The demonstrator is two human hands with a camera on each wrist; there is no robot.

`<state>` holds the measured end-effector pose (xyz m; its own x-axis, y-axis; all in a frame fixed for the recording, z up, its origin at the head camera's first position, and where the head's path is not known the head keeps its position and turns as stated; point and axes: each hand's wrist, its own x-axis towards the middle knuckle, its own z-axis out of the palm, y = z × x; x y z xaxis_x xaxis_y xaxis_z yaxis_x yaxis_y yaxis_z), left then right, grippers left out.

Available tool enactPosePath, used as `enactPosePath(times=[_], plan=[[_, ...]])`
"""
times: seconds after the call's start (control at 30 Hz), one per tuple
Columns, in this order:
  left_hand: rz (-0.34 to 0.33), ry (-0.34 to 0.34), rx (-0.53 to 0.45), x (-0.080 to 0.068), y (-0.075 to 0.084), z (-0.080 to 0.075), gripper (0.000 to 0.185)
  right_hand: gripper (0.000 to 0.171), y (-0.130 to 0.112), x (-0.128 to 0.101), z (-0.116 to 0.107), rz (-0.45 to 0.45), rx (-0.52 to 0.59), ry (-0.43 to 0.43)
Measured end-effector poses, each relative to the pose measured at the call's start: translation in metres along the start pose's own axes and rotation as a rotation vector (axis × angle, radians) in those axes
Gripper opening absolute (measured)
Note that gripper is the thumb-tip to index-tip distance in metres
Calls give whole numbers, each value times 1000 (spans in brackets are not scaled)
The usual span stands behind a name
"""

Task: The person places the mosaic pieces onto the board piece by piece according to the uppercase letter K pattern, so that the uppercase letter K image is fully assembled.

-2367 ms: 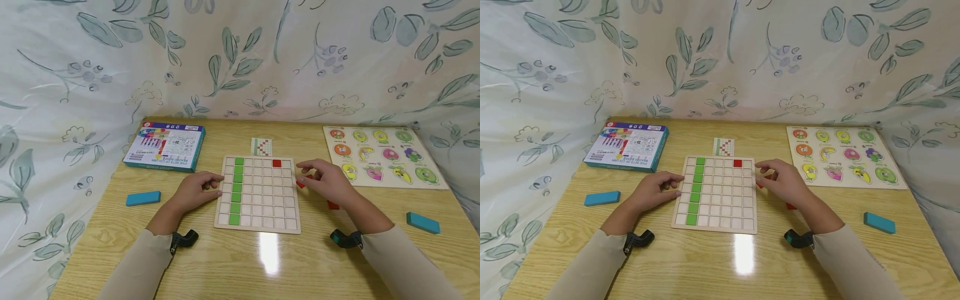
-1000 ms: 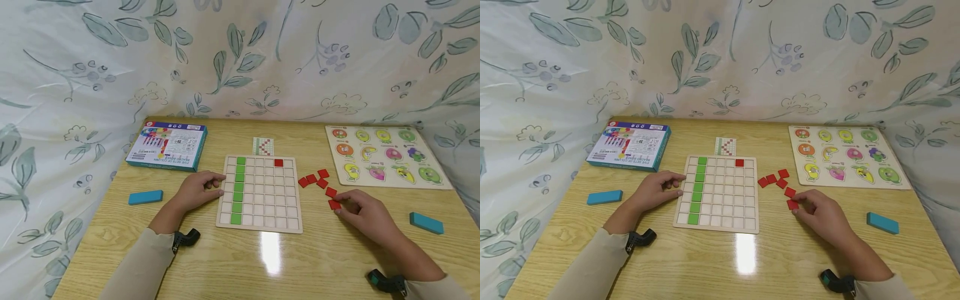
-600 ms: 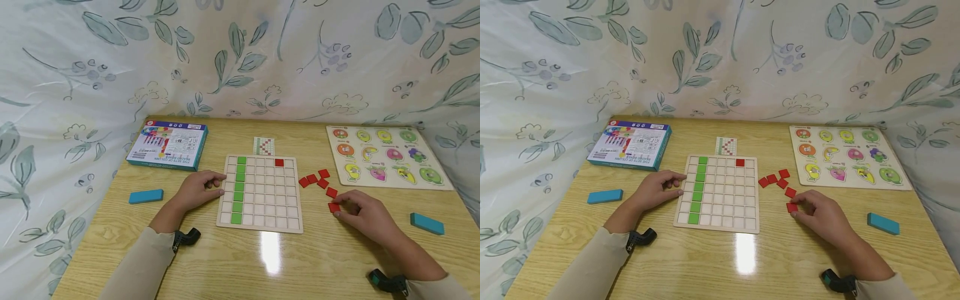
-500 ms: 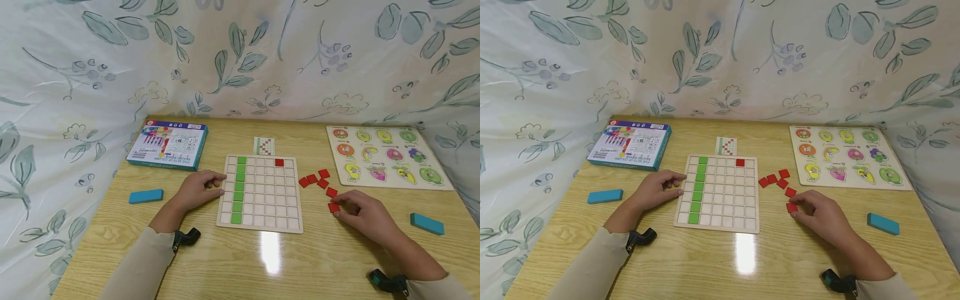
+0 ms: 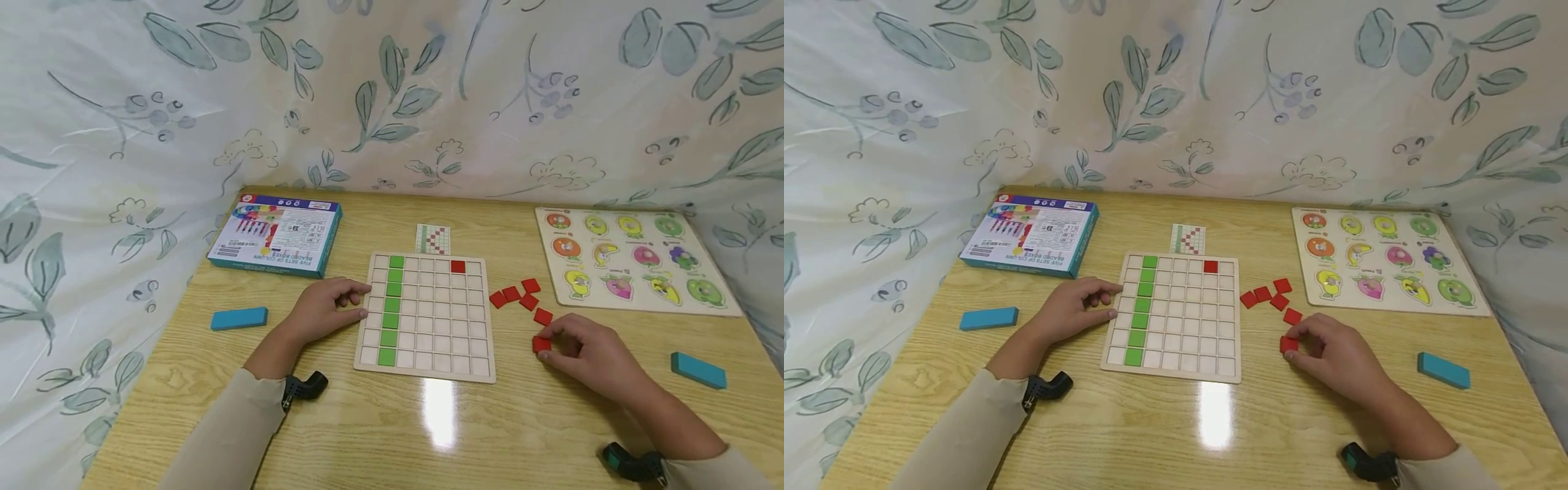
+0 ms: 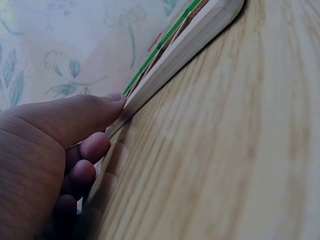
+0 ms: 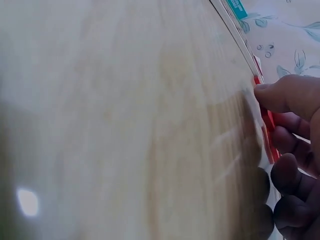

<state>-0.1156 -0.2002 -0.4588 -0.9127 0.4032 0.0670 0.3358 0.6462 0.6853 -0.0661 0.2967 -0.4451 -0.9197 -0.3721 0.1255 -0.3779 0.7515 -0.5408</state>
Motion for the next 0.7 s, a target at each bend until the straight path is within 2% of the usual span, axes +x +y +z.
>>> enactPosePath(times=[0.2,0.4,0.7], plan=[[-5,-1,2,0,-1,1,39,33,-8,11,5,-56,-3,17],[-6,-3,10,1,-2,2,39,34,-17,32,13,-117,7,31],[4,6,7,1,-2,2,39,28,-29,66,25,-118,74,21]])
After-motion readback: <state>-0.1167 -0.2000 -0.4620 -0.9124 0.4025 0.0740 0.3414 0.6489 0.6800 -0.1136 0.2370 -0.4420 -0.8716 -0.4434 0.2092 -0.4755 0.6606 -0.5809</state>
